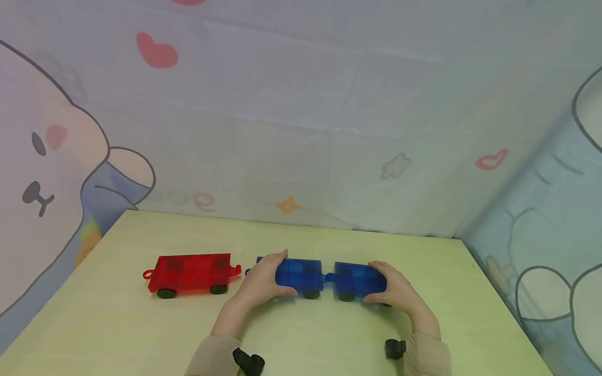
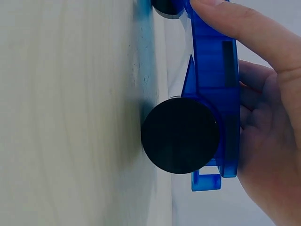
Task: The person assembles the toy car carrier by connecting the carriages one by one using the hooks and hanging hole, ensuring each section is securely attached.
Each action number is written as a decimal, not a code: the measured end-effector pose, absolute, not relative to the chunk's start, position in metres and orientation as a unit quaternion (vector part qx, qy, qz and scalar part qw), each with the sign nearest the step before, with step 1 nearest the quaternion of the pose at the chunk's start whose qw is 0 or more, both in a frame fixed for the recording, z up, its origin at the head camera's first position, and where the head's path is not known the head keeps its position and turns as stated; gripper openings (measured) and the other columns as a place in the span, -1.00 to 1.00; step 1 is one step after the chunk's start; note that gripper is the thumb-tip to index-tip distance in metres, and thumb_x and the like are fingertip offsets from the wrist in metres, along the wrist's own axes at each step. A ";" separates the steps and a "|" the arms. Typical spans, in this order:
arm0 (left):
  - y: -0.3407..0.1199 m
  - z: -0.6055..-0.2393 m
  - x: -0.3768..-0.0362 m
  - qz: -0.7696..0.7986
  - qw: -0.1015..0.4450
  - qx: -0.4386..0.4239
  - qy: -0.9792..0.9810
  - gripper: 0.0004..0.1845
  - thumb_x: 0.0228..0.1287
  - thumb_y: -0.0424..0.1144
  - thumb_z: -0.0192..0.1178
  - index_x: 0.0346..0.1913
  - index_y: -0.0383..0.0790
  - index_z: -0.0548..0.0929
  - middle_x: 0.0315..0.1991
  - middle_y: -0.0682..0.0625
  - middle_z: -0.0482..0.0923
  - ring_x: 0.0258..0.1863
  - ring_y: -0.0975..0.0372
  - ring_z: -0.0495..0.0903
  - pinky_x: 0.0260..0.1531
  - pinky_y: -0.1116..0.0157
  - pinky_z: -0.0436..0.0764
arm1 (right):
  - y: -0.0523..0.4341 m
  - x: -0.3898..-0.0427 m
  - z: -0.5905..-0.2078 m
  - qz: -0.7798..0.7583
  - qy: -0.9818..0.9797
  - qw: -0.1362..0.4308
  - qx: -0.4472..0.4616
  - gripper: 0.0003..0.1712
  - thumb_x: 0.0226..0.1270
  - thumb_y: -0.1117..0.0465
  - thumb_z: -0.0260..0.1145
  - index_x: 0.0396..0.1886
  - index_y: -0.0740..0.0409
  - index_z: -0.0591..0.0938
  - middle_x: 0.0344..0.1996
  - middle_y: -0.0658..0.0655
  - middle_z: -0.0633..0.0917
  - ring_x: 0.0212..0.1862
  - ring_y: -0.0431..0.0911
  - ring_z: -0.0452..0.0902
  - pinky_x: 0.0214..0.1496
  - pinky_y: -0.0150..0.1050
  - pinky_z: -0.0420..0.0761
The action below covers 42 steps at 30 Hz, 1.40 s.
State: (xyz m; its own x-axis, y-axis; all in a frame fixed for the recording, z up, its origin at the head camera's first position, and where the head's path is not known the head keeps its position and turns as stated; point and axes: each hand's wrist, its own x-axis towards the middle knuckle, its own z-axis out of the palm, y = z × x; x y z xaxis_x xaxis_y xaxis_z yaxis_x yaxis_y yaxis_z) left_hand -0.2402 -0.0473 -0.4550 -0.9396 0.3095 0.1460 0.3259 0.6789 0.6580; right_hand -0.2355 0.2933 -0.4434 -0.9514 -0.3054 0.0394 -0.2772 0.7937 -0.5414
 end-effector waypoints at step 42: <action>-0.112 -0.425 -0.235 -0.405 0.128 -0.172 -0.889 -0.47 0.23 -0.20 0.35 0.24 -0.27 0.52 0.17 -0.14 0.55 0.23 -0.03 0.48 0.21 -0.06 0.50 | 0.205 -0.235 -0.419 -0.319 0.919 -0.115 -0.203 -0.36 0.07 0.16 0.55 0.14 0.21 0.53 0.02 0.16 0.61 0.03 0.11 0.58 0.08 0.07 0.62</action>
